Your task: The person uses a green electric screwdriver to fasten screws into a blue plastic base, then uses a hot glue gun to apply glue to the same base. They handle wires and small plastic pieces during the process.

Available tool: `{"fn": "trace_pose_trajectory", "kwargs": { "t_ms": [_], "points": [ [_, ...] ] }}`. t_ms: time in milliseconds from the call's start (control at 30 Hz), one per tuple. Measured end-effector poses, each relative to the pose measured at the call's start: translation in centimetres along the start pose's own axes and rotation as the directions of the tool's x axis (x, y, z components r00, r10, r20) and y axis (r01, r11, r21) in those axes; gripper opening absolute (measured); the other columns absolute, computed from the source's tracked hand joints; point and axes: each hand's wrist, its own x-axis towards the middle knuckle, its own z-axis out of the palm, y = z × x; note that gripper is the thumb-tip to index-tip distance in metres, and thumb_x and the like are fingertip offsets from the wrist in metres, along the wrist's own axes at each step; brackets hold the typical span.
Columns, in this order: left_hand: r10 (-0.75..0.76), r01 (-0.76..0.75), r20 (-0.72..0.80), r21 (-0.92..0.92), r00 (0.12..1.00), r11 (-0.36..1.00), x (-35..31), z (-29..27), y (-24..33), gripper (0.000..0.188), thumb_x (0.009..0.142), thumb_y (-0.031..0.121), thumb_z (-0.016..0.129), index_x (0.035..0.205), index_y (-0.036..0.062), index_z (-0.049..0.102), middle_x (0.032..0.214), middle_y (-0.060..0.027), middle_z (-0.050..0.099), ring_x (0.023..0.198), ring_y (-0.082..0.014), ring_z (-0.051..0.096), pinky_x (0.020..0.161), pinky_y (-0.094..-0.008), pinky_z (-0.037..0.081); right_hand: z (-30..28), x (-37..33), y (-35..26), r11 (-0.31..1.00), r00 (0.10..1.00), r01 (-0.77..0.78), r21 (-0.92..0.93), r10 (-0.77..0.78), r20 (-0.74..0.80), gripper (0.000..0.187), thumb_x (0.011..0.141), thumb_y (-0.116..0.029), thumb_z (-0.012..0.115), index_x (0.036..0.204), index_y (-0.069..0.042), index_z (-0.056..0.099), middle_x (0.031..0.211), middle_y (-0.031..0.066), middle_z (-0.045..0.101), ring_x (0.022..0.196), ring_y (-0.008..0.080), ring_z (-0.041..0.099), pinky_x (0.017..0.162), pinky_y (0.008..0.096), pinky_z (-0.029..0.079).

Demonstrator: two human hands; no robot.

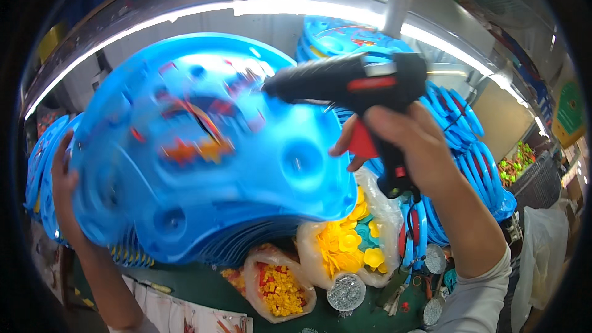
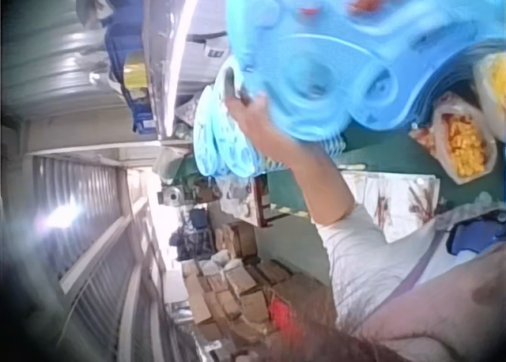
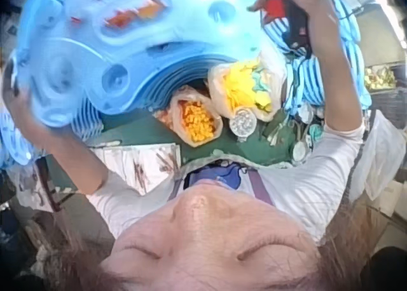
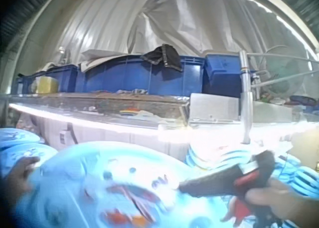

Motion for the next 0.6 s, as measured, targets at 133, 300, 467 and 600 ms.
{"fn": "trace_pose_trajectory", "kwargs": {
  "t_ms": [133, 300, 467, 600],
  "points": [
    [-0.37, 0.376, 0.07, -0.211, 0.927, 0.902, 7.1, -2.7, -7.2, 0.059, 0.088, 0.025, 0.056, 0.141, -0.0009, 0.052, 0.122, -0.0161, 0.061, 0.093, -0.0242, 0.067, 0.074, -0.0342, 0.058, 0.3, -0.6, 0.5, 0.987, 0.999, 0.005, 0.158, 0.001, -0.042, 0.06, 0.1, -0.039, 0.054, 0.135, 0.01, 0.05, 0.1, 0.0223, 0.07, 0.096, 0.0312, 0.072, 0.081, 0.0409, 0.062],
    [-0.541, 0.536, 0.038, -0.21, 0.84, 0.818, 6.7, -0.2, -21.2, 0.043, 0.085, 0.016, 0.054, 0.125, 0.0002, 0.06, 0.089, -0.0075, 0.063, 0.074, -0.0189, 0.062, 0.062, -0.0345, 0.053, 4.0, 0.5, 3.6, 0.959, 0.978, -0.202, 0.197, 0.187, 0.096, 0.064, 0.098, -0.041, 0.059, 0.139, 0.007, 0.048, 0.107, 0.0236, 0.07, 0.1, 0.0297, 0.071, 0.093, 0.0414, 0.056],
    [-0.626, 0.612, -0.056, -0.161, 0.778, 0.774, 2.3, 4.0, -32.3, 0.042, 0.089, 0.02, 0.058, 0.126, 0.0, 0.061, 0.099, -0.0119, 0.064, 0.085, -0.0235, 0.062, 0.072, -0.0367, 0.051, 4.2, 0.8, 3.5, 0.919, 0.936, -0.342, 0.198, 0.315, 0.157, 0.068, 0.096, -0.047, 0.057, 0.14, 0.005, 0.047, 0.1, 0.0261, 0.07, 0.099, 0.0347, 0.072, 0.084, 0.0432, 0.061],
    [-0.722, 0.702, -0.029, -0.209, 0.692, 0.681, -1.6, 4.1, -39.1, 0.042, 0.091, 0.024, 0.062, 0.126, -0.0002, 0.062, 0.107, -0.0154, 0.064, 0.093, -0.0271, 0.062, 0.08, -0.0385, 0.05, 4.0, 2.5, 1.9, 0.949, 0.955, -0.28, 0.141, 0.26, 0.146, 0.068, 0.097, -0.047, 0.054, 0.141, 0.005, 0.046, 0.095, 0.0237, 0.071, 0.091, 0.033, 0.074, 0.07, 0.0373, 0.063]
  ]
}}
